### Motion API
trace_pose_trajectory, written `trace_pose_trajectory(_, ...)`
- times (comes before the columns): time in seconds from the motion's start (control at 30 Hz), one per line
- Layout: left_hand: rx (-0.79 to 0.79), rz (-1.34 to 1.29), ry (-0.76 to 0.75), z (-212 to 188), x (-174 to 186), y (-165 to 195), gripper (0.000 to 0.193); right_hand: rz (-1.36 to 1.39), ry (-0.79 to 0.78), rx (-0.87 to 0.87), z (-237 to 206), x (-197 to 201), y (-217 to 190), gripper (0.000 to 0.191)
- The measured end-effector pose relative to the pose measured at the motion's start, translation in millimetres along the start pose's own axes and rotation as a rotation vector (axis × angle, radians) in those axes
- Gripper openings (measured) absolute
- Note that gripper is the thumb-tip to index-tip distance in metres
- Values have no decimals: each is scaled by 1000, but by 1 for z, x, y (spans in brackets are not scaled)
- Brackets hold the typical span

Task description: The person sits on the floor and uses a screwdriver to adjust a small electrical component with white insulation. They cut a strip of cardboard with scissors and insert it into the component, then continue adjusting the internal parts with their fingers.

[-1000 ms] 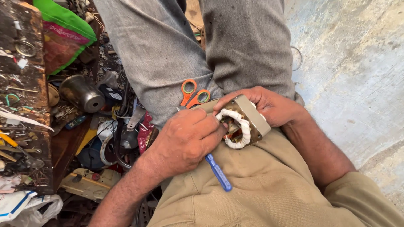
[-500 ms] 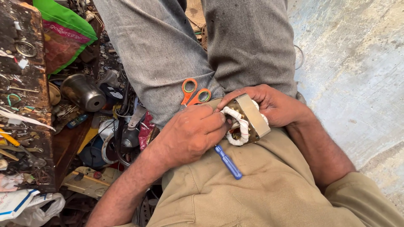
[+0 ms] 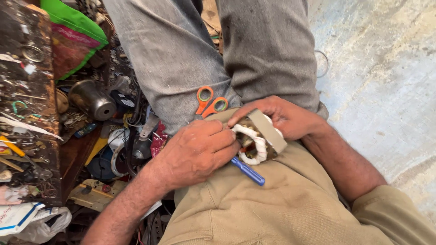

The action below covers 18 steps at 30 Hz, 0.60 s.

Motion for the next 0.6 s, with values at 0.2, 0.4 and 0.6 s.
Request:
trace_pose_trajectory(0.2,407,-318,639,-57,22,-24,41,130,-21,267,-9,-4,-17,43)
trace_pose_trajectory(0.4,799,-849,1179,-139,-11,-88,23,40,78,255,-2,-2,-15,45)
trace_pose_trajectory(0.6,967,-812,1162,-164,-33,-108,22,-66,172,222,1,-1,-17,45)
Point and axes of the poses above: each hand's wrist, its own z-axis towards the middle knuckle, its own x-axis out of the back of the hand, y = z × x, the point moved 5 cm from there along z, towards the middle knuckle, and after that the axes turned 5 degrees about -x, right-handed, at the moved point
